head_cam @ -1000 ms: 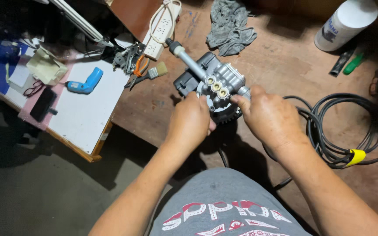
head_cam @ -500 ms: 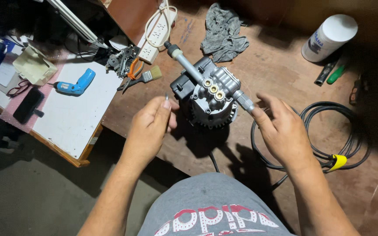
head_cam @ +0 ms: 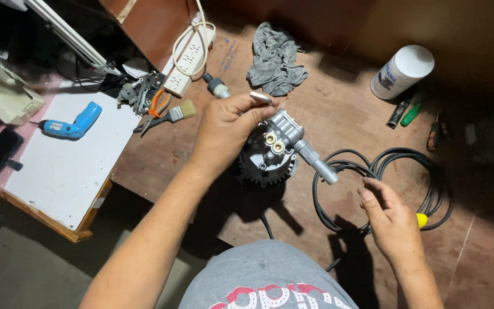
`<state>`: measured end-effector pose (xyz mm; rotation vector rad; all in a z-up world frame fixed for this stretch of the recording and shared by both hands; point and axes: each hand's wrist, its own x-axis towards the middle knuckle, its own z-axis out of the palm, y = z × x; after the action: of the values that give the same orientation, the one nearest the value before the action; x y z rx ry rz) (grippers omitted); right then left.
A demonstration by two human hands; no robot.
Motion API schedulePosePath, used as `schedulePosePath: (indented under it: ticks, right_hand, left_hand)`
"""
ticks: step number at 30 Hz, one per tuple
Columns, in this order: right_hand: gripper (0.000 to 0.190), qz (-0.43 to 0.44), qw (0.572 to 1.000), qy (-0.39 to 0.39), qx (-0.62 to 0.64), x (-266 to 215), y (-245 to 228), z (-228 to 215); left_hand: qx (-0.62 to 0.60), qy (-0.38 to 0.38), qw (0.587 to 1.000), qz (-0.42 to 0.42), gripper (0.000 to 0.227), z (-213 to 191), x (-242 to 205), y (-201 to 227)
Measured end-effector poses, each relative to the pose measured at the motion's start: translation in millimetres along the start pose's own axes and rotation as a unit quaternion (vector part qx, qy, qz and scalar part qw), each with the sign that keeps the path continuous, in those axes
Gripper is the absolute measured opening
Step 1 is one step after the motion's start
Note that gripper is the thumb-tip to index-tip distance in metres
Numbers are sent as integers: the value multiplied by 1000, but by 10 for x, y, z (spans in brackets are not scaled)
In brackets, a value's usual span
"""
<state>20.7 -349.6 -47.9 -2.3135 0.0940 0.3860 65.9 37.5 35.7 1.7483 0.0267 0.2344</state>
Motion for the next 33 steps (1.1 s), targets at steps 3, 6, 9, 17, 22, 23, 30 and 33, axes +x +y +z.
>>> schedulePosePath:
  ticks: [3, 6, 9, 17, 22, 23, 30, 33]
  right_hand:
    - [38, -79, 995, 51, 28, -206, -215, -56]
    - [33, -183, 981, 56, 40, -518, -760, -145]
    - [41, -267, 959, -81, 57, -637, -1015, -36]
    - [24, -188, 981, 44, -9, -631, -1100, 375]
    - [22, -224, 955, 131, -140, -476, -1356, 622]
    - [23, -187, 963, 117, -155, -474, -1401, 688]
    - [25, -67, 961, 156, -218, -582, -1628, 859]
    - [26, -40, 946, 165, -276, -632, -1775, 828]
  left_hand:
    - [-34, -15, 999, -33, 14, 145, -291, 345]
    - [-63, -85, 993, -57, 15, 362, -628, 602]
    - [-178, -80, 975, -104, 17, 662, -998, 392]
    - [171, -93, 981, 8, 36, -18, -668, 458]
    - [222, -191, 920, 259, 21, -55, 178, 192]
    - [241, -214, 908, 267, 24, -18, 280, 28]
    - [198, -267, 926, 178, 33, 94, 392, -355]
    - [202, -275, 924, 172, 29, 119, 378, -340]
